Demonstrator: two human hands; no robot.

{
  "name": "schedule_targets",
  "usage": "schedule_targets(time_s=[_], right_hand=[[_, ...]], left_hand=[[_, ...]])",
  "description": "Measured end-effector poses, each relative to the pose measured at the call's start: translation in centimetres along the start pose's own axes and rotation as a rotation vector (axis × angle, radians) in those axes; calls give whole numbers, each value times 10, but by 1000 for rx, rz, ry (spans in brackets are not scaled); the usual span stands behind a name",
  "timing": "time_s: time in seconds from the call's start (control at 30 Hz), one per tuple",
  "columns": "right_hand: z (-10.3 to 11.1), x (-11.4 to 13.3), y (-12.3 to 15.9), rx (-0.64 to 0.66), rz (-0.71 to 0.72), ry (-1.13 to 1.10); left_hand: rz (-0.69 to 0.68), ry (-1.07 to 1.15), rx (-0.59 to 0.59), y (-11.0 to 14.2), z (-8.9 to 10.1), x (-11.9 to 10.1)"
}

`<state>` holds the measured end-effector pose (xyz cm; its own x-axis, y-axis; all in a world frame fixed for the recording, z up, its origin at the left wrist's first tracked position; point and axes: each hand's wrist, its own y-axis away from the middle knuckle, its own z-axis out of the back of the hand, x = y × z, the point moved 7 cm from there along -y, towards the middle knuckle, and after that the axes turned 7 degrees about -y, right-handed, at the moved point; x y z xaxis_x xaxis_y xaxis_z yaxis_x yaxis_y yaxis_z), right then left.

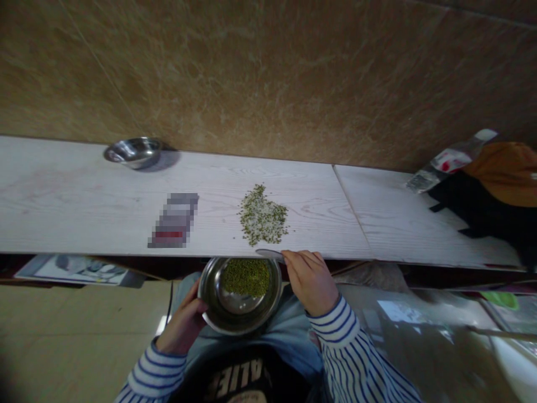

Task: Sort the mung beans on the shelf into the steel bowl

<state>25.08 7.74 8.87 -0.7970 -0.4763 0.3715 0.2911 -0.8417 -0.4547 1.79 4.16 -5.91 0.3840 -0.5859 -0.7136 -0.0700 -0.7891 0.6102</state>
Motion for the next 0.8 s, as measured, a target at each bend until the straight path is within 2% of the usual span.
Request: schedule_targets(time_s=[0.13,0.33,0.43,0.53,0.67,0.8], right_hand=[[3,-4,3,-35,-30,4],[13,-7,10,-80,-67,24],[17,-7,14,-85,-69,28],[22,-7,18,-106,-72,18],[30,-9,24,-141,-75,28],[37,-12,29,-181,-81,11]], left_hand=[[10,-61,-29,-2,2,12],[30,-62,-77,-7,0,17],[69,-100,-24,-5,-8,18],[65,-92,-27,-3,-11,16],[-6,-97,-68,-3,-1,13],[-5,-132,-79,0,6,15]])
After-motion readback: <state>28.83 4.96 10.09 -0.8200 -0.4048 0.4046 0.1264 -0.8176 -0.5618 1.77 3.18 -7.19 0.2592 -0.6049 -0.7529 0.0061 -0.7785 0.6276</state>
